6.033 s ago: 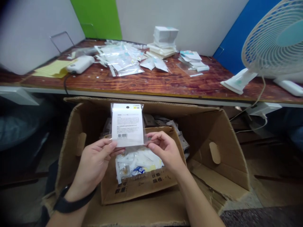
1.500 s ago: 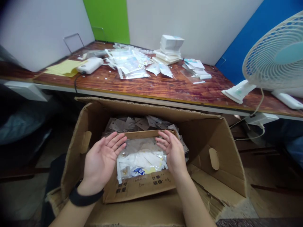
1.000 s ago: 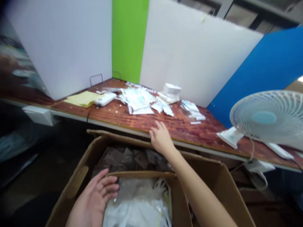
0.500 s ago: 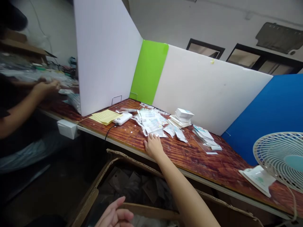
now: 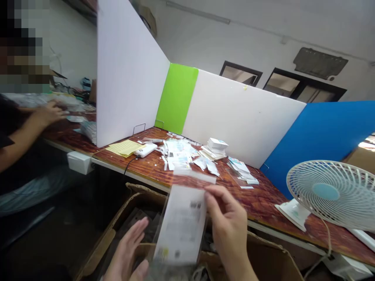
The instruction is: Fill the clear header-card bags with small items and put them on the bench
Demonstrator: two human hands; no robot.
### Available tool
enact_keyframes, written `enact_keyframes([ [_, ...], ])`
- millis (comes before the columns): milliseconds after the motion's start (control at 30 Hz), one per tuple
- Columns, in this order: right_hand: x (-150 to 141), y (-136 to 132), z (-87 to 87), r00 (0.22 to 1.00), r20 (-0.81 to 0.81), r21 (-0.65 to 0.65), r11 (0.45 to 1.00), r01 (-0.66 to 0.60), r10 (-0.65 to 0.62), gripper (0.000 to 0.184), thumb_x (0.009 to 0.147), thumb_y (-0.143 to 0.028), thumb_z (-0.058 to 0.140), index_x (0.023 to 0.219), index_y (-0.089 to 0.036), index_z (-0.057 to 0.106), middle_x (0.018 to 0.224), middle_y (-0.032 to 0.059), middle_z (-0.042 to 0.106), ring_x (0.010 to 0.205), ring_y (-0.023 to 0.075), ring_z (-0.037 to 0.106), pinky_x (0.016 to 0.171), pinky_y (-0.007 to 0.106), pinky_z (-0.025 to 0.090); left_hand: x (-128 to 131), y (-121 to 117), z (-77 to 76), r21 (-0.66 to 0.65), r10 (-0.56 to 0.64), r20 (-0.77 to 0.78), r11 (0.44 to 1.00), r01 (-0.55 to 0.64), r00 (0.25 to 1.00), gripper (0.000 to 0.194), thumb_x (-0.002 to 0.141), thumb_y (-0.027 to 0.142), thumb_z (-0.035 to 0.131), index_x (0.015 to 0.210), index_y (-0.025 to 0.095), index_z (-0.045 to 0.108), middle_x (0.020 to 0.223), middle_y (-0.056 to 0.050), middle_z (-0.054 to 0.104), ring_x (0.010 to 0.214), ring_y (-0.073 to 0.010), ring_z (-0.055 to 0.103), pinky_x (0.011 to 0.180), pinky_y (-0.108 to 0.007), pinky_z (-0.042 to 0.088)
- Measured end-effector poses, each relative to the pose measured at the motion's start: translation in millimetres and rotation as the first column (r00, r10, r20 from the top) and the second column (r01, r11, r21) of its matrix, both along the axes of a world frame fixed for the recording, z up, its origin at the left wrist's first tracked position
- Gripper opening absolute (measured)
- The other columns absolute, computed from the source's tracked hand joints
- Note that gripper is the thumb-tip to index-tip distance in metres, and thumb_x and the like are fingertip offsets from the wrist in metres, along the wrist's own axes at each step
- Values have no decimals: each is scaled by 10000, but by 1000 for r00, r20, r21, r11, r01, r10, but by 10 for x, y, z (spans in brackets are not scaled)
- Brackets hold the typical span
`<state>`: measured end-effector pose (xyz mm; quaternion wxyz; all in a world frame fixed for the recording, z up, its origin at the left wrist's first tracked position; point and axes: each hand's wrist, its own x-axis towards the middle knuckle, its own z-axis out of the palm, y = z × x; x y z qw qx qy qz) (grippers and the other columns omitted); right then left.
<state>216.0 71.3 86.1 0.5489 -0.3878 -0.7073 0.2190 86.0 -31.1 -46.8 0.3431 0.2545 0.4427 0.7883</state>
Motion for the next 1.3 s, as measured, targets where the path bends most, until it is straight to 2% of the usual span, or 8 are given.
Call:
enact_keyframes([
  [100,89,-401,-264,992,2,-166,978,-124,126,70,803,-265,569,824,-217,616,805,14,618,719,150,589,586,215,492,63,-128,196,116,-517,156,856,505,842,737,530,587,700,1108,149,575,1045,-159,643,1039,-341,551,861,-428,446],
  [200,129,-604,-484,987,57,-167,976,-141,152,84,821,-238,535,836,-232,617,865,31,604,763,162,587,598,224,501,102,-189,335,-13,-630,218,761,648,745,559,609,500,692,1016,123,633,908,-144,680,889,-317,615,750,-404,488],
  [467,252,-648,-847,945,283,-181,977,-113,162,204,836,-234,484,1000,-251,605,1185,89,463,1072,232,505,898,372,449,148,-116,284,-276,-610,67,749,602,789,386,771,351,584,1074,113,590,931,-113,676,768,-225,623,670,-303,486],
  [900,354,-695,-1097,969,80,-413,893,-181,233,143,824,-223,510,934,-244,599,1119,57,531,1067,208,513,900,337,426,201,-92,125,-366,-586,169,709,602,793,373,800,389,546,1051,116,580,838,-81,668,704,-193,606,577,-253,449],
  [1033,342,-723,-1147,956,82,-404,887,-225,280,142,814,-187,515,910,-235,607,1001,48,559,965,195,558,829,321,469,192,-72,122,-370,-507,196,754,542,839,270,810,370,534,970,159,585,862,-64,669,710,-181,613,595,-256,463],
  [1133,293,-753,-1203,947,222,-295,942,-161,232,170,807,-160,510,921,-237,610,1044,71,541,989,220,544,822,368,480,174,-38,108,-373,-456,154,795,479,877,227,803,354,539,889,153,601,912,-81,672,823,-216,621,707,-302,479],
  [1200,251,-782,-1237,929,365,-73,997,-31,55,192,790,-138,522,930,-231,616,1172,108,482,1118,287,457,900,481,414,175,-25,94,-417,-451,27,806,420,892,232,804,347,535,881,144,618,925,-89,673,880,-228,612,779,-319,464],
  [1300,195,-839,-1252,879,426,273,957,100,-213,240,752,-73,542,931,-213,618,1226,137,451,1189,346,362,939,582,314,210,-39,79,-469,-464,-204,819,330,862,261,831,338,488,941,146,625,969,-92,666,951,-227,588,869,-314,418],
])
